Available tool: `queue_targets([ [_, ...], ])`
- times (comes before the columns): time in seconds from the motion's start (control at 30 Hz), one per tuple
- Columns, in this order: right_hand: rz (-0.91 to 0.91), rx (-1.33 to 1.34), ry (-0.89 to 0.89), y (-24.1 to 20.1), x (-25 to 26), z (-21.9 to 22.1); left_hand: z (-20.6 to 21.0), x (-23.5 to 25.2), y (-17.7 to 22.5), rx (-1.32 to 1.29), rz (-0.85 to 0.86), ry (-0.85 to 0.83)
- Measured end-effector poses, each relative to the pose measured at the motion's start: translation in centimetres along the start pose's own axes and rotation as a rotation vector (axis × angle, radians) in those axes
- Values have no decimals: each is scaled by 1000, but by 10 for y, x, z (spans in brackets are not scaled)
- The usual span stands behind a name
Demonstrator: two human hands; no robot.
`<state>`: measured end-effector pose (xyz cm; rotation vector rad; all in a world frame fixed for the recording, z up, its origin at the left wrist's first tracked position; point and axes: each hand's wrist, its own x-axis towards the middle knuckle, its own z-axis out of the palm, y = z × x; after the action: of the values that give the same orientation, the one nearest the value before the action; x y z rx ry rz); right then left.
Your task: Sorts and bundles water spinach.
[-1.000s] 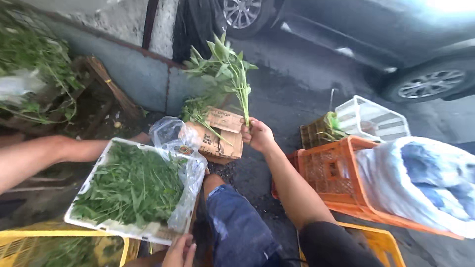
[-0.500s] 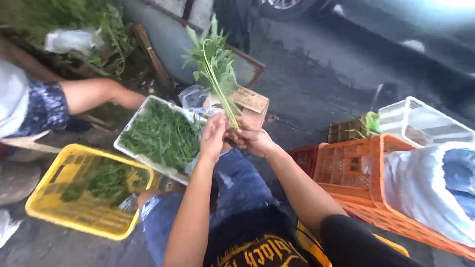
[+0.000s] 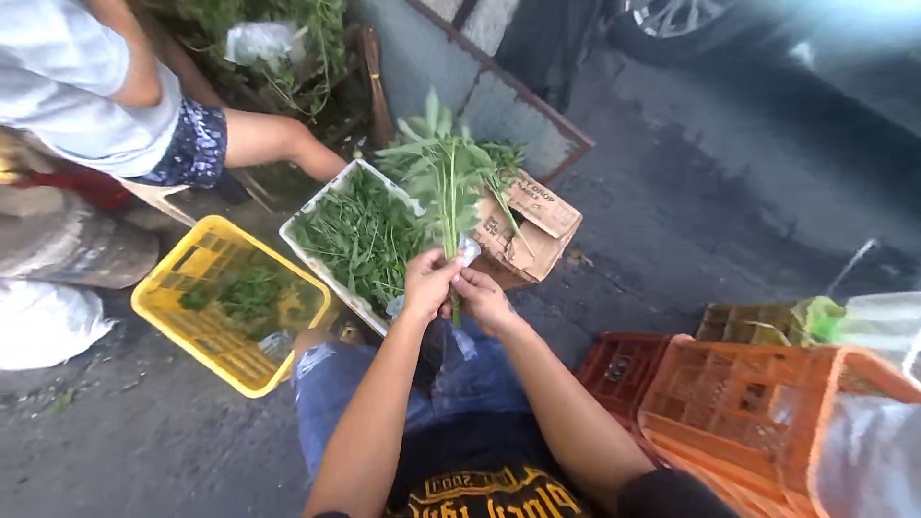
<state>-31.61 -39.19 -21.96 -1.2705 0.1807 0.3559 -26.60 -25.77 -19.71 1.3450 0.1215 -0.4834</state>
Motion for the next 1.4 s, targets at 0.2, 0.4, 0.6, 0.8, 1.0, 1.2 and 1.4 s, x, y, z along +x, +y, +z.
queue_targets([
  [0.2, -107, -51, -4, 14, -3, 8, -2, -6, -6, -50, 93, 104],
  [0.4, -89, -349, -1, 25, -9, 6, 4, -3, -25, -22, 86, 252],
  [0.6, 124, -10, 72, 24, -13, -11, 25, 15, -37, 169, -26, 276],
  [0.8, 592, 1083, -352, 33, -35, -28, -8, 79, -39, -394, -466, 160],
  [1.0, 631, 1050, -427, 42, -46, -9, -36, 142, -61, 78, -545, 532],
  [1.2, 483, 444, -160, 25, -22, -27, -25, 173, -7, 165, -171, 392],
  [1.4, -9, -473, 449, -20, 65, -161, -21, 194, 44, 101, -63, 24],
])
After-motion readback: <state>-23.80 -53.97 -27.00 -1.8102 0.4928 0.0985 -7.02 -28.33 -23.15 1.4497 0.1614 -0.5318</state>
